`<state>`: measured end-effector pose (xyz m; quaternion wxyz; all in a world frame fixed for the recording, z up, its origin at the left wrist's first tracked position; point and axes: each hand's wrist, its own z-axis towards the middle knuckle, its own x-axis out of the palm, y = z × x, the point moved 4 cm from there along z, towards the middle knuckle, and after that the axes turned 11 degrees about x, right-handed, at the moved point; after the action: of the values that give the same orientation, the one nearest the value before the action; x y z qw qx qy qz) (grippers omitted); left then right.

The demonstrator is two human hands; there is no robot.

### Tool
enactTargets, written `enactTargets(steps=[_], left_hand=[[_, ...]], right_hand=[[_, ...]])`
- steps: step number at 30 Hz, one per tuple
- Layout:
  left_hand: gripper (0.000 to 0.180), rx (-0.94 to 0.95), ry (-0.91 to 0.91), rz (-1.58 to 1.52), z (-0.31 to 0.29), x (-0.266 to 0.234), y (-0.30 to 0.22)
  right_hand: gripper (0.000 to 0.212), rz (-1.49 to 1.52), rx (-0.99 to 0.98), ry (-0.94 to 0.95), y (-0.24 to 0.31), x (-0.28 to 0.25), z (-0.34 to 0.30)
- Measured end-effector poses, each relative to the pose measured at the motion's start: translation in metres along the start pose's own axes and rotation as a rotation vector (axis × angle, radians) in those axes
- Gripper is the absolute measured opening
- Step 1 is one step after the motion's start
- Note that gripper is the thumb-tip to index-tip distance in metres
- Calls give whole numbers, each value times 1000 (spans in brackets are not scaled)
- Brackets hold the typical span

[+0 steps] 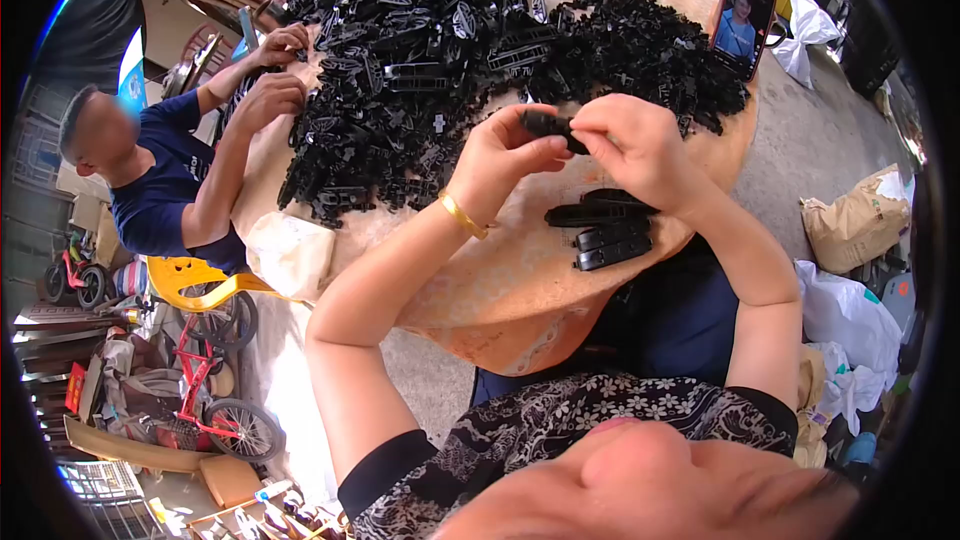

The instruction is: The person assembles plastic components by hand, fitting small plastic pieces into larger plastic parts and placing the assembled units onto a stack on the table.

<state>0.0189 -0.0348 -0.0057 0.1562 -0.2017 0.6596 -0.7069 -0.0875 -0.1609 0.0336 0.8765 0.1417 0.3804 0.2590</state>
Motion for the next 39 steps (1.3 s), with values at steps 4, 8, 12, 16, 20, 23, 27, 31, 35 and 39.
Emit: enactTargets(steps=[4, 8, 12, 16, 20, 23, 27, 31, 35, 39], left_hand=[[28, 134, -71, -154, 1, 6, -1], [23, 69, -67, -263, -2, 9, -5], [27, -67, -19, -296, 0, 0, -2], [26, -80, 36, -237, 0, 1, -3], [26, -112, 48, -134, 1, -1, -4], [27, -120, 64, -105, -1, -3, -7], [28, -171, 77, -102, 0, -2, -5], [30, -207, 99, -135, -1, -3, -4], [31, -242, 117, -282, -1, -4, -2], [32, -180, 106, -150, -4, 6, -12]], right_hand=[[9, 389, 341, -44, -6, 1, 0], [12, 202, 167, -188, 0, -11, 3], [17, 116, -60, -91, 8, -14, 9], [26, 34, -170, 17, 15, -8, 5], [29, -49, -242, 27, 15, -5, 1], [29, -8, -239, -2, 15, -2, 0], [28, -47, -249, -1, 13, -4, 0], [25, -138, -258, -36, 12, -3, -1], [22, -171, -255, -18, 10, -1, -1], [20, -203, -252, 3, 8, -1, -1]])
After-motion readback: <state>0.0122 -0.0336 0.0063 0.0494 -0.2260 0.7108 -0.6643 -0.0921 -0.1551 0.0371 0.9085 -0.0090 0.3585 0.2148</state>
